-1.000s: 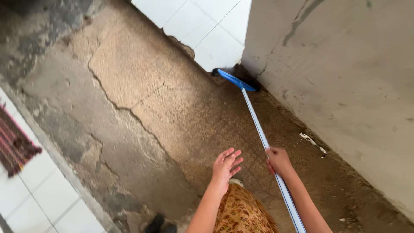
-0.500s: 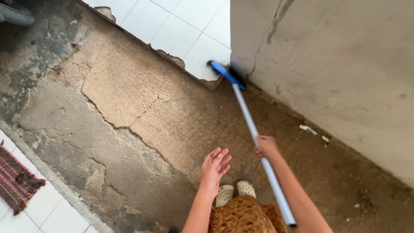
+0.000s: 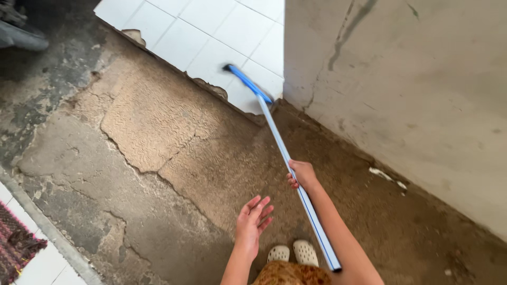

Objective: The person sweeps debris from a concrete floor into a pile using a broom.

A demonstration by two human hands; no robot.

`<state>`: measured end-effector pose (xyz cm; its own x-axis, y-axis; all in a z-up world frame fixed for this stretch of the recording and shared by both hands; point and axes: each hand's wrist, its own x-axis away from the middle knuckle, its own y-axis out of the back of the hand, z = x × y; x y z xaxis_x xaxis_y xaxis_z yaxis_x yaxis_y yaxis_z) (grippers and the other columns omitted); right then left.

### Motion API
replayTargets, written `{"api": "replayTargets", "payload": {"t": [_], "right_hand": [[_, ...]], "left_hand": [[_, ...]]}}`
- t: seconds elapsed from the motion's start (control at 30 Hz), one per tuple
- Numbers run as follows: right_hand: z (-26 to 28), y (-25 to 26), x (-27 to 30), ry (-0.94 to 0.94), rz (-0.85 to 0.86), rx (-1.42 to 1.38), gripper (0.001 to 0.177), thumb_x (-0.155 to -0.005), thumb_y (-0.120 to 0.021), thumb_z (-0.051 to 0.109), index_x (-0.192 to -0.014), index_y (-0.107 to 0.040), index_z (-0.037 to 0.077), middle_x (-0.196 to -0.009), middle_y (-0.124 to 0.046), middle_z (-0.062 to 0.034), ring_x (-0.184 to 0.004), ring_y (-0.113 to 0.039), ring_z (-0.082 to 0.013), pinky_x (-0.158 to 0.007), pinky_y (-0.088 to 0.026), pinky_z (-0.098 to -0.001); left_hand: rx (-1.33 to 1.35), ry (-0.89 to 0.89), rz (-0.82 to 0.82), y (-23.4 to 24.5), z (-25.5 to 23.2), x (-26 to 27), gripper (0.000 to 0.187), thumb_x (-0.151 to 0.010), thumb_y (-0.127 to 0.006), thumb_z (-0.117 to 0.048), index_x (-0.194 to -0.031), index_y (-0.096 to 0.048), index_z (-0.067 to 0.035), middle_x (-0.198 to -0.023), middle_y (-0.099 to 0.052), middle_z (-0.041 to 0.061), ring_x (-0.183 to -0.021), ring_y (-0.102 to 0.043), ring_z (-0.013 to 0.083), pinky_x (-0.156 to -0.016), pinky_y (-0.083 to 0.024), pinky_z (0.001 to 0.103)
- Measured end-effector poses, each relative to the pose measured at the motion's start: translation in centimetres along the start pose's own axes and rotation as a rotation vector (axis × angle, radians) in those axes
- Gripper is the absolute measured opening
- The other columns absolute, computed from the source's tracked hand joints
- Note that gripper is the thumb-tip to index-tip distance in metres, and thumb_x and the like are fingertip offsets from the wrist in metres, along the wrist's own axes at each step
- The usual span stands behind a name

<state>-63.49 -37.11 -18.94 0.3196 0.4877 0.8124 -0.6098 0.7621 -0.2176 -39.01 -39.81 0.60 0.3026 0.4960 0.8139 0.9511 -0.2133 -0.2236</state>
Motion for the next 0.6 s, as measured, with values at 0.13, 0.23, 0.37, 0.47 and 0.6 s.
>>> {"api": "replayTargets", "payload": {"t": [0.13, 0.23, 0.37, 0.47, 0.6], "right_hand": [[-4.3, 5.7, -3.1, -0.281, 0.106, -0.244, 0.052, -0.103, -0.052, 0.050, -0.075, -0.041, 0.008, -0.052, -0.039, -0.0027, -0.034, -0.031, -0.0120, -0.031, -0.025, -0.0283], [-7.8, 10.0, 1.8, -0.257, 0.008, -0.273, 0.035, -0.104, -0.052, 0.038, -0.082, -0.049, 0.011, -0.054, -0.043, -0.0032, -0.035, -0.031, -0.0110, -0.032, -0.024, -0.0281], [-7.6, 9.9, 12.2, 0.021, -0.215, 0.178, 0.028, -0.102, -0.057, 0.029, -0.109, -0.061, 0.002, -0.051, -0.048, -0.0116, -0.032, -0.039, -0.0192, -0.031, -0.032, -0.0369], [-4.6, 7.1, 21.1, -0.029, -0.276, 0.419, 0.041, -0.101, -0.057, 0.027, -0.136, -0.063, 0.007, -0.054, -0.048, -0.0089, -0.034, -0.042, -0.0185, -0.033, -0.036, -0.0383], [1.6, 2.2, 27.3, -0.044, -0.126, 0.958, 0.047, -0.100, -0.056, 0.033, -0.143, -0.057, 0.015, -0.054, -0.058, -0.0062, -0.037, -0.051, -0.0168, -0.038, -0.048, -0.0366]], "left_hand": [[0.063, -0.003, -0.027, 0.7, -0.2, -1.2, 0.034, -0.099, -0.056, -0.017, -0.133, -0.058, -0.013, -0.132, -0.072, 0.004, -0.113, -0.071, 0.0176, -0.093, -0.055, 0.036], [-0.046, 0.007, -0.020, 0.8, 0.5, -0.6, 0.034, -0.101, -0.054, -0.018, -0.135, -0.054, -0.015, -0.133, -0.071, 0.001, -0.115, -0.071, 0.0162, -0.096, -0.055, 0.034], [-0.017, -0.023, 0.021, -1.1, 1.8, 0.0, 0.034, -0.099, -0.058, -0.016, -0.132, -0.059, -0.006, -0.129, -0.075, 0.008, -0.110, -0.072, 0.0182, -0.091, -0.058, 0.035], [-0.057, -0.016, 0.055, -1.2, 2.9, 1.1, 0.036, -0.100, -0.054, -0.014, -0.135, -0.058, -0.010, -0.131, -0.073, 0.004, -0.109, -0.072, 0.0154, -0.089, -0.057, 0.032], [-0.121, -0.070, 0.031, -3.0, 3.8, 1.3, 0.039, -0.095, -0.057, -0.007, -0.135, -0.059, -0.010, -0.130, -0.072, 0.007, -0.110, -0.071, 0.0216, -0.092, -0.057, 0.041]]}}
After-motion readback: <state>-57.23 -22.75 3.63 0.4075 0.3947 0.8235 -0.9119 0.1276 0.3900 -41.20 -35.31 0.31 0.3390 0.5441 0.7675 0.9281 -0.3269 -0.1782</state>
